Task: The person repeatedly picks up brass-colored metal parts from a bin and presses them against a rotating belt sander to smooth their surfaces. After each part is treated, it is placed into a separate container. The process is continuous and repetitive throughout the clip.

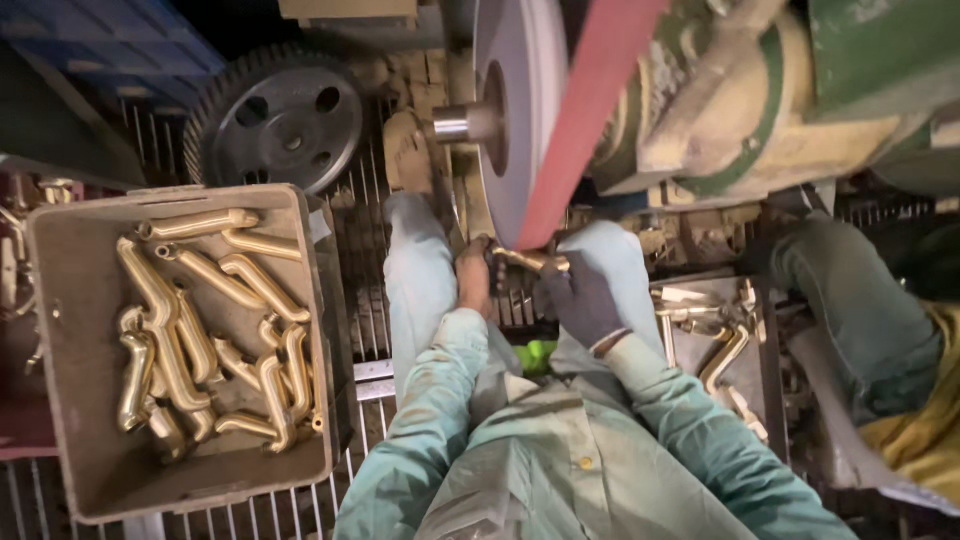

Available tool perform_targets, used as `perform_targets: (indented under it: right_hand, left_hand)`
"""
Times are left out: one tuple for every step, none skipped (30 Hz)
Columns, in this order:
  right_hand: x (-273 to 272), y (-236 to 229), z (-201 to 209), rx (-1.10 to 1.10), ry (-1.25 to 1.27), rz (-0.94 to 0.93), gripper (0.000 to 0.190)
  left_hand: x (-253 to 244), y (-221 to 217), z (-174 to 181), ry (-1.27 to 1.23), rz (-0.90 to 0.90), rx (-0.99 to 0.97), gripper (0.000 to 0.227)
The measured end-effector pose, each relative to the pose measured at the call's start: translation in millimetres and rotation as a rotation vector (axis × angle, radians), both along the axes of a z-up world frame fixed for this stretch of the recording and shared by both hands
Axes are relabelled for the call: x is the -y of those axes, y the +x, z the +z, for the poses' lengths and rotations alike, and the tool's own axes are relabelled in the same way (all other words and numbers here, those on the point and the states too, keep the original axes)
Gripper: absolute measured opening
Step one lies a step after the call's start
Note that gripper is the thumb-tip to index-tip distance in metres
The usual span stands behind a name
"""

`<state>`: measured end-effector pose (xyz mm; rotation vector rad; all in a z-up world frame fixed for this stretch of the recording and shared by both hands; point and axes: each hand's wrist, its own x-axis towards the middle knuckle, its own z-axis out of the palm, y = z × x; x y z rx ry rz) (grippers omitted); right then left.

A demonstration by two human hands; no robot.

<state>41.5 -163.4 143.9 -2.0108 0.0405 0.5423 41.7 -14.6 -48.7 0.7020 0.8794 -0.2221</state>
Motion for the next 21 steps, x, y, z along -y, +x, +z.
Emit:
perform_targets:
  right_hand:
    - [5, -4, 3, 0.034, 0.021, 0.017, 0.029]
    - [8, -5, 6, 0.026, 0.02, 0.009, 0.029]
    - [13, -6, 10, 0.018, 0.019, 0.001, 0.029]
    - [18, -11, 14, 0.002, 0.015, -0.003, 0.031]
    - [23, -16, 18, 0.007, 0.03, 0.017, 0.031]
    - [31, -24, 23, -0.002, 0.039, 0.046, 0.032]
    - [37, -31, 28, -0.01, 0.048, 0.075, 0.033]
    - [42, -37, 31, -0.02, 0.124, 0.084, 0.036]
    - [45, -43, 34, -0.03, 0.2, 0.092, 0.039]
    - [47, -45, 36, -0.034, 0.276, 0.099, 0.043]
    - [49, -46, 38, -0.009, 0.286, 0.12, 0.044]
    - [51, -49, 39, 0.008, 0.295, 0.136, 0.045]
    - [53, -52, 40, 0.025, 0.304, 0.151, 0.046]
    - [53, -54, 39, -0.007, 0.415, 0.112, 0.046]
    - [52, -55, 38, -0.038, 0.527, 0.073, 0.047]
    - [52, -52, 37, -0.061, 0.635, 0.039, 0.047]
    - [49, -50, 34, -0.159, 0.654, -0.056, 0.045]
    - [47, -48, 32, -0.259, 0.67, -0.152, 0.045]
    - [46, -46, 29, -0.359, 0.685, -0.248, 0.047]
    - [47, -47, 27, -0.388, 0.714, -0.265, 0.044]
    - [46, -46, 24, -0.416, 0.743, -0.283, 0.042]
  left_hand:
    - [-1, -4, 10, -0.011, -0.002, 0.016, 0.027]
    - [-3, -2, 21, -0.003, -0.041, 0.015, 0.029]
    - [-7, -3, 33, 0.006, -0.079, 0.014, 0.031]
    - [-8, -10, 44, 0.012, -0.114, 0.005, 0.033]
    - [-11, -15, 55, 0.012, -0.116, 0.074, 0.03]
    - [-14, -24, 66, 0.005, -0.109, 0.13, 0.028]
    - [-18, -33, 76, -0.001, -0.102, 0.186, 0.025]
    - [-22, -42, 86, -0.018, -0.095, 0.242, 0.024]
    - [-25, -50, 96, -0.034, -0.088, 0.297, 0.024]
    - [-28, -54, 105, -0.049, -0.084, 0.36, 0.025]
    - [-31, -56, 112, -0.053, -0.082, 0.405, 0.027]
    - [-33, -63, 118, -0.059, -0.084, 0.442, 0.03]
    - [-35, -69, 123, -0.065, -0.085, 0.48, 0.033]
    - [-36, -74, 127, -0.063, -0.089, 0.534, 0.035]
    - [-37, -79, 130, -0.062, -0.093, 0.588, 0.037]
    - [-39, -79, 131, -0.063, -0.093, 0.651, 0.039]
    - [-41, -80, 132, -0.07, -0.094, 0.676, 0.04]
    - [-41, -80, 132, -0.079, -0.095, 0.699, 0.041]
    - [-42, -79, 131, -0.088, -0.097, 0.722, 0.042]
    - [-43, -81, 130, -0.084, -0.114, 0.746, 0.042]
    - [-44, -81, 130, -0.079, -0.132, 0.77, 0.043]
